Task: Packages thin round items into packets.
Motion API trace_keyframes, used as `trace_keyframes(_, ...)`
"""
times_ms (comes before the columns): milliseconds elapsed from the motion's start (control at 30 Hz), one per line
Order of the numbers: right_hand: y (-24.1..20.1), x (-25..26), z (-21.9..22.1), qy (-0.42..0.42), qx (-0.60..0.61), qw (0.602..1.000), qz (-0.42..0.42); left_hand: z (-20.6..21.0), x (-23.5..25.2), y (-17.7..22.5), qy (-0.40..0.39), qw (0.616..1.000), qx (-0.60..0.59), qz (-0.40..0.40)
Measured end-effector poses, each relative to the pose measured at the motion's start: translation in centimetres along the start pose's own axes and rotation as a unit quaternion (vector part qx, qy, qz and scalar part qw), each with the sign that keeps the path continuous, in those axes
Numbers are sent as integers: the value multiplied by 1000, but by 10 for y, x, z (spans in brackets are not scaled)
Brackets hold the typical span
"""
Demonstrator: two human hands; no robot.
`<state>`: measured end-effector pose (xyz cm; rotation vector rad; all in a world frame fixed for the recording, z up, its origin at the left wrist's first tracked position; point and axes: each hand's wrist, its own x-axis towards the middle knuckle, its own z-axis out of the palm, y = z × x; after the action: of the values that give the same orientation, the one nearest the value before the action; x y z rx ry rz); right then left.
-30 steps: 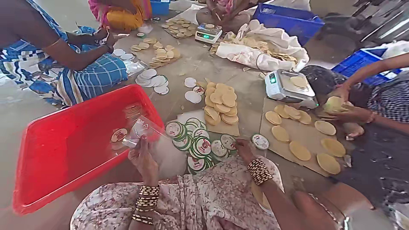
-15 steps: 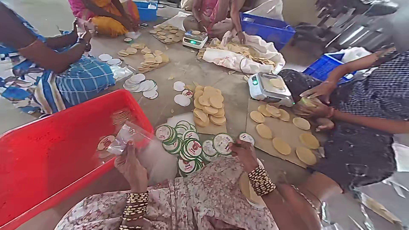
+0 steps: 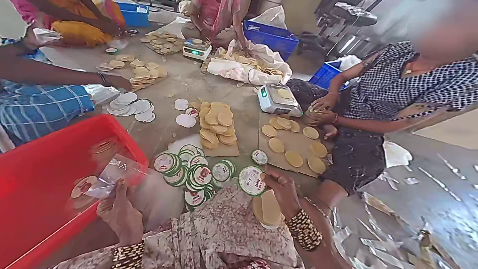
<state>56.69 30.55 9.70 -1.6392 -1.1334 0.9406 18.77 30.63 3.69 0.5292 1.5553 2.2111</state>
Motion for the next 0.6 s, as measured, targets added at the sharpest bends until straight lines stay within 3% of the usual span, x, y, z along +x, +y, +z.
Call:
trace_keyframes(367,17,-7,-27,78,6,995,-61,-3,-3,-5,-9,999,36,3)
trace_keyframes(467,18,-11,-37,57,-30,996,-69,-3,-3,-7,-10,999,39,4)
trace_keyframes(600,19,-22,-49,-5,-91,996,-16,-2,-6,-4,-10,999,50,-9)
